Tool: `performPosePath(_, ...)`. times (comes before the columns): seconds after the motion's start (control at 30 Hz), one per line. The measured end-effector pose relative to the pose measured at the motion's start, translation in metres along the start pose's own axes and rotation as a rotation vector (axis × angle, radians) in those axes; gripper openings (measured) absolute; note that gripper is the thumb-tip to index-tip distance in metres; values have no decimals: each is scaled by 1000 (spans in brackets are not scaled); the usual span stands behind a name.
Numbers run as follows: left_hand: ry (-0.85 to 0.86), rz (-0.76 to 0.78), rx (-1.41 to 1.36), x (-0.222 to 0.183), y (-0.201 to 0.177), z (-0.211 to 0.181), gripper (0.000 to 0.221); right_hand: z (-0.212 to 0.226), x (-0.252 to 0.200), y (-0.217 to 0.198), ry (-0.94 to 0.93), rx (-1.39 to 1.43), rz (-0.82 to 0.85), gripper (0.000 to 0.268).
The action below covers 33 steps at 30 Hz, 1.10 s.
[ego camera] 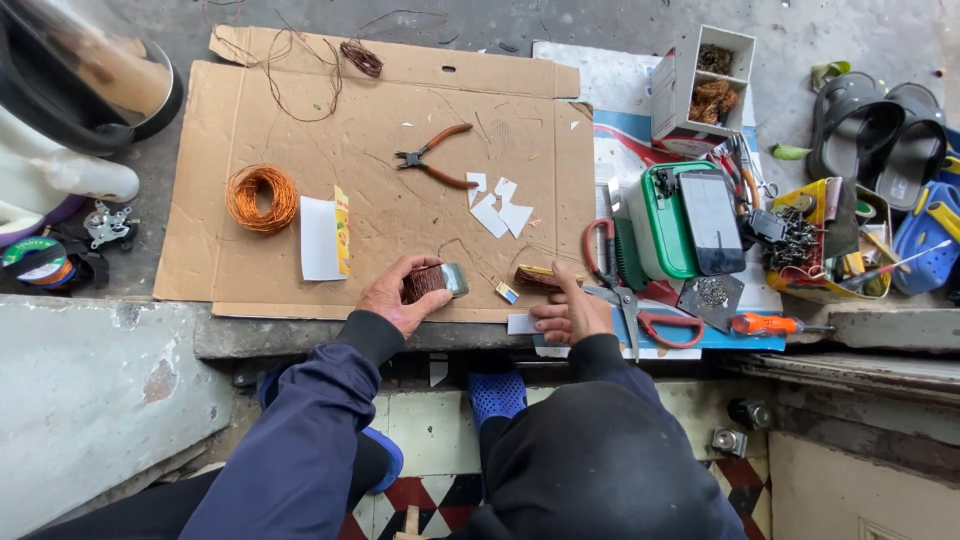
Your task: Manually winding copper wire around a metal core and applying insulating paper strips to repair an electronic component.
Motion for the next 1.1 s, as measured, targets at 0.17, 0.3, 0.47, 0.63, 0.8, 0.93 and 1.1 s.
performPosePath(0.17,10,-14,-14,1,1,2,56,8,26,6,-18,-30,-120,85)
performPosePath(0.3,33,-9,-21,5,5,11,57,8,33,9,-77,-36,-193,67)
performPosePath(0.47,56,-19,-9,6,5,11,57,13,27,27,-164,24,-267,56)
performPosePath(0.63,62,-30,6,5,4,11,58,22,38,29,-277,-75,-307,43)
performPosePath(0.8,49,-28,5,5,6,13,56,38,41,23,-434,-3,-135,57)
performPosePath(0.93,18,7,3,4,5,13,56,57,19,21,-475,95,13,67)
performPosePath(1.1,-25,26,-6,1,0,5,57,96,-56,15,-472,141,151,70)
Point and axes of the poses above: each hand's wrist, its own x-axis towards the middle knuckle, its own y-axis out of the palm, z = x × y, the point moved 6 cm from there along x, towards the middle knuckle, and after that the axes turned 3 degrees about -z, right-handed, at the moved point
